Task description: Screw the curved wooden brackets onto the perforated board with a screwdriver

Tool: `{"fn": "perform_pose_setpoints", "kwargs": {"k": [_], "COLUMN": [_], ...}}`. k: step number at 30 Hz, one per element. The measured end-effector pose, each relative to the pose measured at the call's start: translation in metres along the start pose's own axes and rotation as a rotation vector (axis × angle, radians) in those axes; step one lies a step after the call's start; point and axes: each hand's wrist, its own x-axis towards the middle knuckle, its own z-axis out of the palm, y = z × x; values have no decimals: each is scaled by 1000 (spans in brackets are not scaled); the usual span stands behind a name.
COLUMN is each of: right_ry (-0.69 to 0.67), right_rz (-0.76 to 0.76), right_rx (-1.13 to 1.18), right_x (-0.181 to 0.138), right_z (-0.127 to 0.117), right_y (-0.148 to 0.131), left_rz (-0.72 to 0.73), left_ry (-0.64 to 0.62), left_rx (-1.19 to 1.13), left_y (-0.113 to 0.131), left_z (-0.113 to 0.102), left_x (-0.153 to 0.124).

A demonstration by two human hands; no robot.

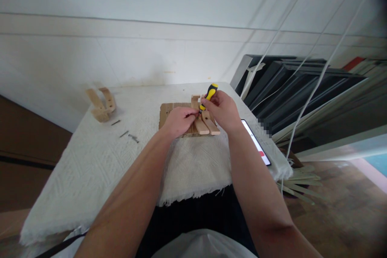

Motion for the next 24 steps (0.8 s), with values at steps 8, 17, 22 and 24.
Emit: {"fn": "perform_pose_setpoints", "kwargs": {"k": [8,17,22,24], "right_ry": [-82,-79,83,66], "right_rz": [-16,-2,66,46], "right_rx": [72,61,-98,-87], "right_x": [1,0,-1,-1], "right_z": [-1,1,2,2], "right_y": [-2,-1,-6,-6], "left_rz": [7,-5,-5,-10], "left_ry": [4,4,-1,-8], "left_rx": [2,-24,-19,-21], "left_y": [-2,-2,-1,-2], "left_z": [1,1,1,0], "left_x": [1,0,1,0]}}
